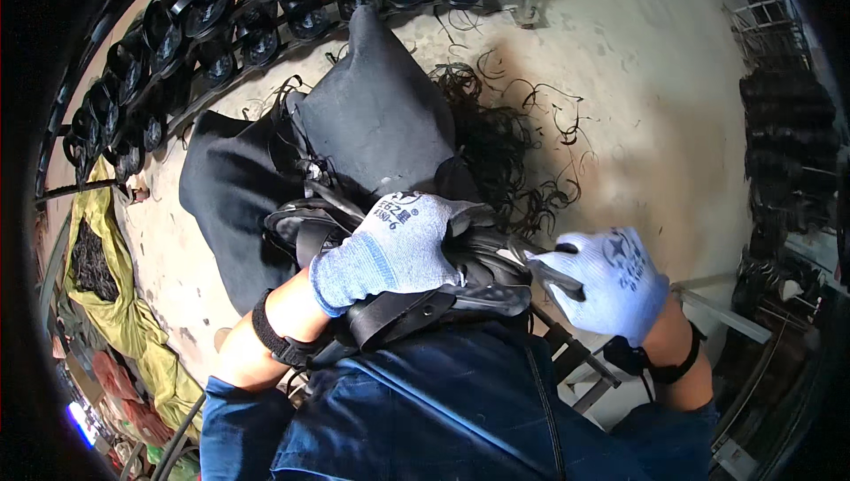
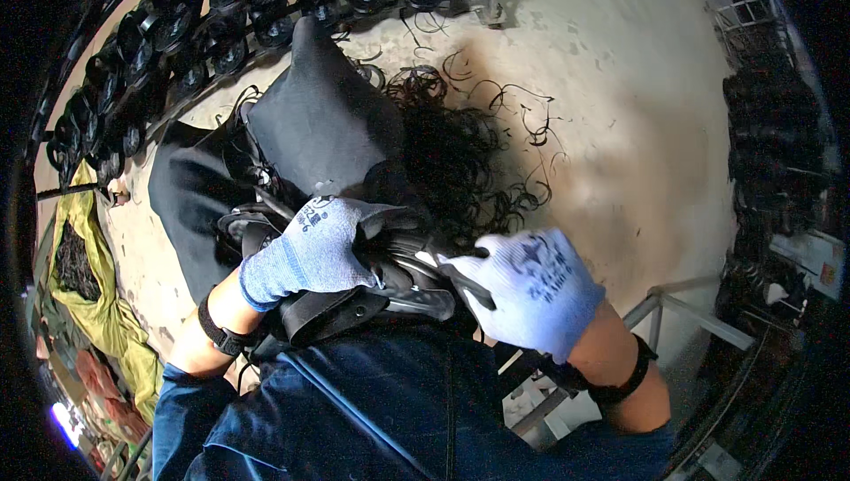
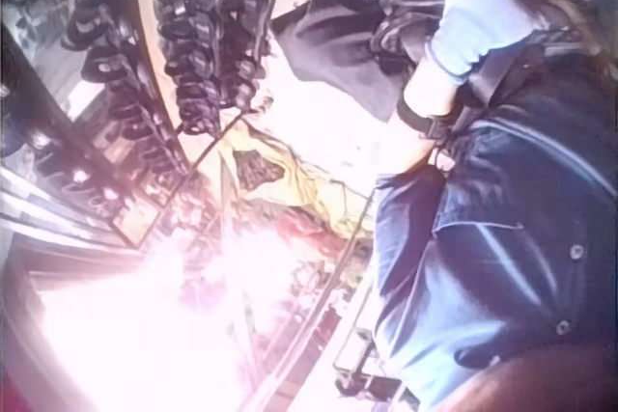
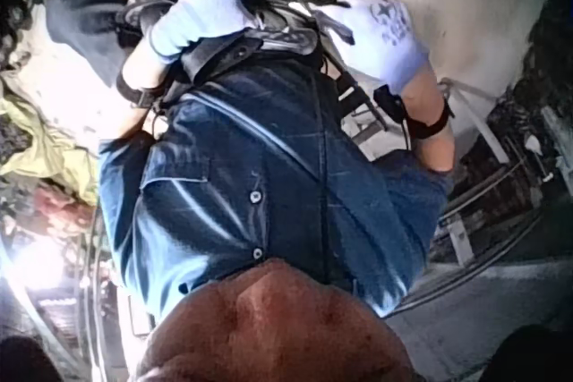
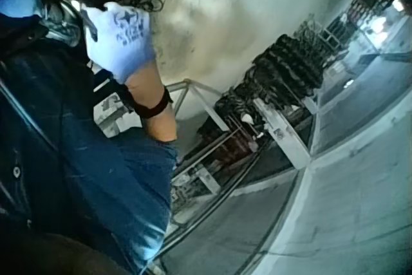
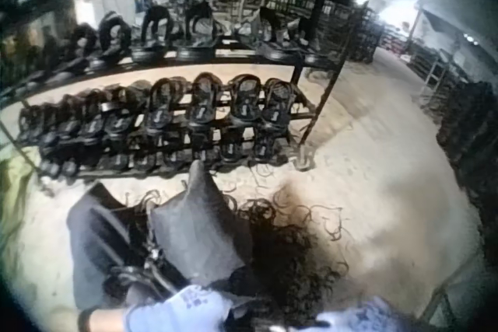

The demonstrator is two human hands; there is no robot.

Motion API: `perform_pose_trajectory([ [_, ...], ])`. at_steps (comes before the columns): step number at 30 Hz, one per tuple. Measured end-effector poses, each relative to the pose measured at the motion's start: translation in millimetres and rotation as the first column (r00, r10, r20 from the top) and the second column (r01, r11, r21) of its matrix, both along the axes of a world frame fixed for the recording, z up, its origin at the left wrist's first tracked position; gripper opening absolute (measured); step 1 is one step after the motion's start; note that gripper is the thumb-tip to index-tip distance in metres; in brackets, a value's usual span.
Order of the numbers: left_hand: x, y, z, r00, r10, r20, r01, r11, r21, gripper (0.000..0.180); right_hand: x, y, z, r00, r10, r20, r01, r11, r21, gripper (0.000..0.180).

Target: Cleaning and trimming threads from manufactured sandals using a tool.

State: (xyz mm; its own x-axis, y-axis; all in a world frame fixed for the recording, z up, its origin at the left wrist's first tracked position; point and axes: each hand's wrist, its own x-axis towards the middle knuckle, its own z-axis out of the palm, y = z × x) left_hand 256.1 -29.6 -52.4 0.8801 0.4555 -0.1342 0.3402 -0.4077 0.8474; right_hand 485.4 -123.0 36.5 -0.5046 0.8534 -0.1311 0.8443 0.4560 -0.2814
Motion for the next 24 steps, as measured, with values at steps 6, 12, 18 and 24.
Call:
perform_pose_trajectory([
  [6,1.0,1.5,-4.1,1.000,0.005,-0.022,-0.006,0.999,-0.039,0.063,17.4,-7.5,8.6,0.982,-0.184,-0.051,0.158,0.935,-0.318,0.025],
  [12,5.3,7.2,0.9,0.996,-0.056,-0.076,0.048,0.994,-0.103,0.062,1.4,-2.1,9.1,0.984,-0.176,0.022,0.175,0.939,-0.297,0.029],
  [18,-0.1,1.3,1.0,0.998,-0.029,-0.059,0.028,0.999,-0.032,0.059,-21.2,32.4,2.7,0.997,0.010,0.083,0.027,0.901,-0.432,0.031],
  [24,-65.3,23.7,12.4,0.993,0.017,-0.113,0.000,0.990,0.144,0.076,-42.2,48.0,4.4,0.987,0.083,0.138,-0.007,0.878,-0.478,0.032],
])
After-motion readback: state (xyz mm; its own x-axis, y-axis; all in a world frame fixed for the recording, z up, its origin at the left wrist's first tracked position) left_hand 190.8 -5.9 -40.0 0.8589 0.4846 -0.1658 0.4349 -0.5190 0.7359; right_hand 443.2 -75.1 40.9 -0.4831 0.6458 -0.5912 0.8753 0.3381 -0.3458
